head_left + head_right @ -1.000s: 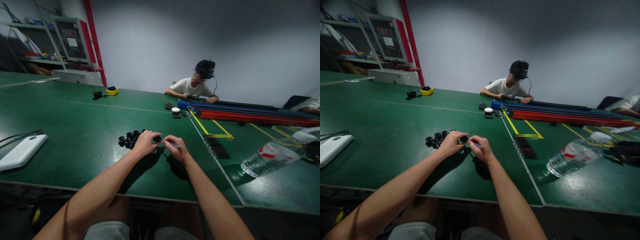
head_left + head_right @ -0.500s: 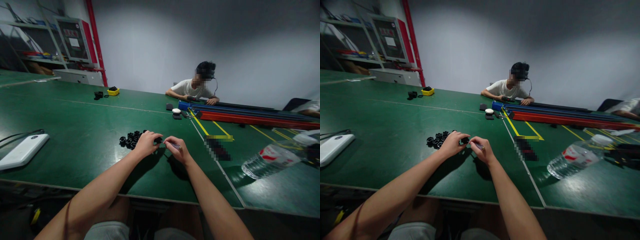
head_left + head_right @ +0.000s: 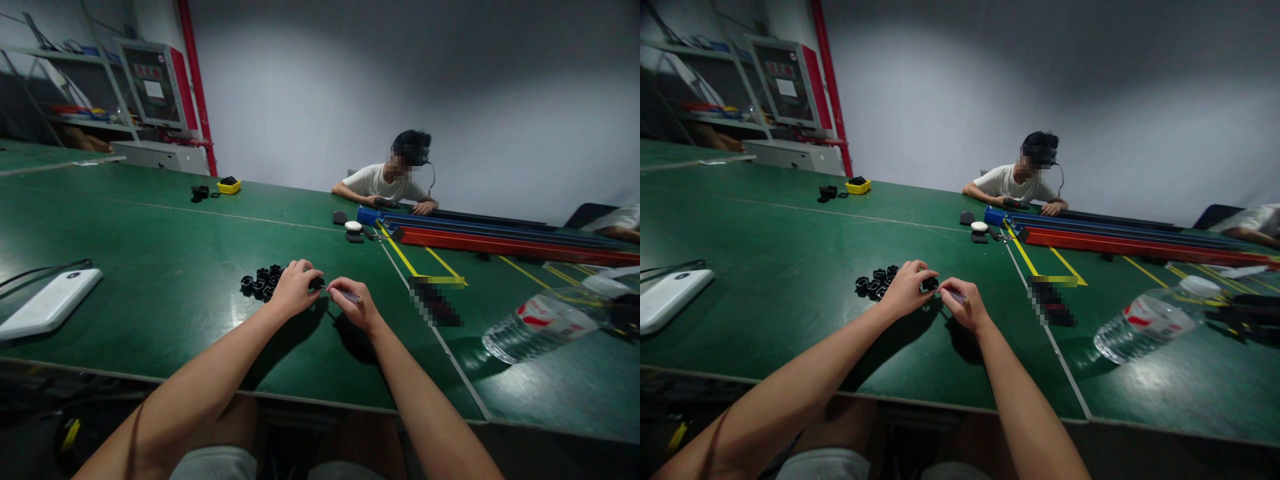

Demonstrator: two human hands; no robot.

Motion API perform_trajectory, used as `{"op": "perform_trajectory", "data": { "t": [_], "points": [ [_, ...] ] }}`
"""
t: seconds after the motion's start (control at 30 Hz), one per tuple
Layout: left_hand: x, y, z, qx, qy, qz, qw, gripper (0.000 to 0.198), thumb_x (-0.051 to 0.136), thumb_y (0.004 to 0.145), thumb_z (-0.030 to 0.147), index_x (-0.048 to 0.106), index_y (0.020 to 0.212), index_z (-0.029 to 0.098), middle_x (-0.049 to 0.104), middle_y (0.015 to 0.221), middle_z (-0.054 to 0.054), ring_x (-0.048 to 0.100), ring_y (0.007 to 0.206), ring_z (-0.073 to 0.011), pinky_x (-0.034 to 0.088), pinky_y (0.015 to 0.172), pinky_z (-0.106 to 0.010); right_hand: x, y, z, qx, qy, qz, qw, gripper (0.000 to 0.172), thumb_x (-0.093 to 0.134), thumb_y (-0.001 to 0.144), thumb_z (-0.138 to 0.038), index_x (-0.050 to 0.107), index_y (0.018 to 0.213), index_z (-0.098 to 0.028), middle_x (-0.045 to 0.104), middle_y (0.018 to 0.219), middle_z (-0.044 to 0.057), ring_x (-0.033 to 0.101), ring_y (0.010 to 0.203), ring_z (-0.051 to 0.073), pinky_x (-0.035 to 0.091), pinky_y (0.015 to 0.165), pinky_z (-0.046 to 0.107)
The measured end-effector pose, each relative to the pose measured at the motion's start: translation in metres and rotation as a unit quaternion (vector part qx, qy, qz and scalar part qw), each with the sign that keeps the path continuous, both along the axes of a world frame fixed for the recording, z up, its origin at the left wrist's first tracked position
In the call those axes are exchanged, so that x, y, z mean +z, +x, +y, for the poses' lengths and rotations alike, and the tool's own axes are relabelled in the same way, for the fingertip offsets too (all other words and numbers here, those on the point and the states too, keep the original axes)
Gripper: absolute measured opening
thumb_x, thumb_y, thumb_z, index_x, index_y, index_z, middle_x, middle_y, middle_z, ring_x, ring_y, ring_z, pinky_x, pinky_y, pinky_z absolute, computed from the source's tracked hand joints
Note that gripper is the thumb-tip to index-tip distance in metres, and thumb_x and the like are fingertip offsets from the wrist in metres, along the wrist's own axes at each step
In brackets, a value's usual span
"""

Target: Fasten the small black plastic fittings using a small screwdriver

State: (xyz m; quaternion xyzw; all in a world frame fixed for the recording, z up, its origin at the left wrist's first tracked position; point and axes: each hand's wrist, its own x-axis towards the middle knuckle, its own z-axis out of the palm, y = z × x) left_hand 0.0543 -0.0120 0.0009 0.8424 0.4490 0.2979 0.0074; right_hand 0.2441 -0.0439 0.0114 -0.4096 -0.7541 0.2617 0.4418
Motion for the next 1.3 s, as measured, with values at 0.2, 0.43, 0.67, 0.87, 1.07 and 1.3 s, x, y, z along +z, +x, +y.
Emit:
{"op": "perform_trajectory", "data": {
  "t": [0.2,0.43,0.67,0.87,1.07,1.3],
  "points": [
    [0.004,-0.004,0.004,0.008,-0.01,-0.012,1.0,0.033,0.067,0.084,0.031,0.069,0.116,0.024,0.064,0.111,-0.007,0.054,0.105,-0.026,0.046,0.095,-0.04,0.001,0.003,0.002,-0.006,-0.081,0.12,0.989,0.018,0.063,0.079,-0.035,0.068,0.077,-0.018,0.061,0.062,0.0,0.054,0.056,0.014,0.041,0.053,0.026],
    [0.024,-0.023,0.016,0.037,-0.033,-0.077,0.996,0.03,0.064,0.085,0.029,0.068,0.114,0.02,0.071,0.109,-0.007,0.061,0.099,-0.0248,0.048,0.091,-0.039,-0.001,0.008,0.007,-0.026,-0.116,0.331,0.936,0.019,0.067,0.074,-0.037,0.067,0.072,-0.018,0.059,0.056,0.0,0.048,0.049,0.011,0.033,0.046,0.022],
    [0.034,-0.037,0.015,-0.007,-0.058,-0.047,0.997,0.028,0.064,0.087,0.036,0.069,0.109,0.02,0.073,0.106,-0.007,0.062,0.098,-0.0242,0.048,0.088,-0.037,-0.001,0.006,0.011,-0.07,-0.127,0.331,0.932,0.021,0.067,0.07,-0.039,0.065,0.07,-0.018,0.058,0.055,-0.001,0.049,0.048,0.011,0.032,0.043,0.022],
    [0.023,-0.037,0.006,-0.086,-0.038,0.046,0.994,0.027,0.067,0.085,0.043,0.071,0.107,0.027,0.068,0.116,-0.005,0.054,0.112,-0.0264,0.041,0.095,-0.041,-0.003,0.008,0.013,-0.087,-0.127,0.341,0.927,0.021,0.068,0.07,-0.04,0.065,0.071,-0.019,0.059,0.055,-0.001,0.05,0.046,0.01,0.033,0.043,0.021],
    [0.011,-0.033,0.002,-0.071,-0.023,0.102,0.992,0.022,0.07,0.08,0.036,0.071,0.1,0.027,0.065,0.12,-0.007,0.048,0.12,-0.0302,0.034,0.098,-0.047,-0.002,0.009,0.012,-0.082,-0.127,0.332,0.931,0.021,0.068,0.072,-0.04,0.064,0.073,-0.019,0.059,0.057,-0.001,0.052,0.048,0.011,0.034,0.043,0.021],
    [0.009,-0.032,0.0,-0.059,-0.035,0.106,0.992,0.022,0.065,0.077,0.027,0.067,0.099,0.025,0.066,0.117,-0.008,0.049,0.12,-0.0308,0.031,0.1,-0.05,-0.002,0.007,0.012,-0.083,-0.138,0.344,0.925,0.021,0.069,0.07,-0.039,0.066,0.071,-0.018,0.059,0.055,-0.001,0.05,0.047,0.01,0.033,0.043,0.021]
  ]
}}
